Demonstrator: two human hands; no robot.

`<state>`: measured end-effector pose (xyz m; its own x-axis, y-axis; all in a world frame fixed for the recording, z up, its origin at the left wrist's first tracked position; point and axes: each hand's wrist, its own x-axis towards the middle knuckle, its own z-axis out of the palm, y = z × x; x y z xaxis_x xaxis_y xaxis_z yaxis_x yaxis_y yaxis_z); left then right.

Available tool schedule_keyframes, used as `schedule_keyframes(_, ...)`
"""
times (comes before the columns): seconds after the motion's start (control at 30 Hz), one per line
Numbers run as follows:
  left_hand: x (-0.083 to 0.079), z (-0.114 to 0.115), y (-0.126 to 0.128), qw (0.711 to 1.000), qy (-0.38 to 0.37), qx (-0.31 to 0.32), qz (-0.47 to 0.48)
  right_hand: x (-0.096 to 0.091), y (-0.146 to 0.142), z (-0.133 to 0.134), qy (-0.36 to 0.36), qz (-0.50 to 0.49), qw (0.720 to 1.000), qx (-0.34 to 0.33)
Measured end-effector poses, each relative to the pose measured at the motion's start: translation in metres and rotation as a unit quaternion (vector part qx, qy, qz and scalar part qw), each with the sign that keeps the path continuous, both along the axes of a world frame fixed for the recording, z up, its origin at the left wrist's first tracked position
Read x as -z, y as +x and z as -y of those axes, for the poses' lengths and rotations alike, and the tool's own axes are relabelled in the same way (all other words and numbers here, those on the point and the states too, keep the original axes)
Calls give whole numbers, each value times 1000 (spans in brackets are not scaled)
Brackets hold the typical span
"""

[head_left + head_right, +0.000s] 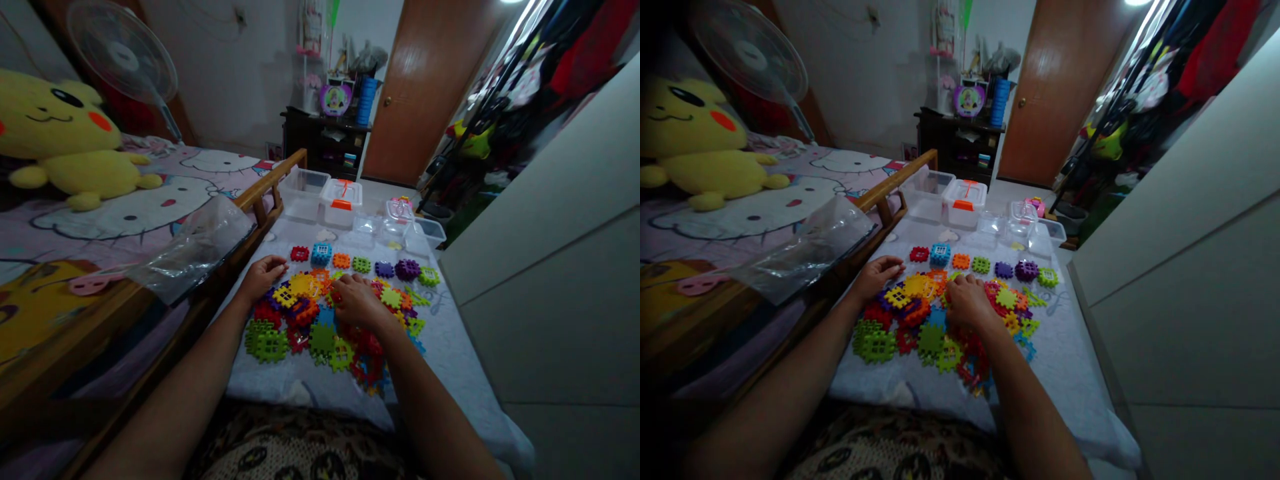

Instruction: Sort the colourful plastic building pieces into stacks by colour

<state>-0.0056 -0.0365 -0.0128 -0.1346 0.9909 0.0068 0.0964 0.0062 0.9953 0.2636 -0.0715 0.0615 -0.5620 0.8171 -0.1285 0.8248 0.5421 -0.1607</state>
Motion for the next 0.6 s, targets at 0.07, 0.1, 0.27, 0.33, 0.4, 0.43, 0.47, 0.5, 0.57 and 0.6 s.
schedule_keyframes(0.07,4,-1,-2,1000,5,3,-7,-1,-1,-1,-7,19,1000,-6)
schedule_keyframes(0.1,5,-2,-3,1000,7,4,-12,-1,-1,-1,-14,28,999,-11)
schedule_keyframes(0.27,6,-3,-3,1000,7,2,-26,-4,1,-4,-24,48,998,-23)
schedule_keyframes(0.33,3,-2,-2,1000,5,0,-23,-3,1,-7,-11,44,999,-20)
schedule_keyframes(0.4,0,0,0,1000,4,0,-17,-1,1,-10,-5,36,999,-27)
schedule_keyframes(0.43,-2,0,1,1000,2,-1,-16,-1,1,-12,-5,31,999,-35)
schedule_keyframes(0.47,-3,1,2,1000,0,-1,-15,0,2,-13,-7,27,999,-44)
schedule_keyframes(0.5,-4,1,2,1000,-3,-2,-15,0,2,-15,-11,24,998,-54)
schedule_keyframes(0.57,-5,2,3,1000,-6,-3,-16,1,3,-18,-19,25,997,-69)
schedule_keyframes(0.6,-5,2,3,1000,-5,-2,-16,1,3,-19,-24,30,997,-73)
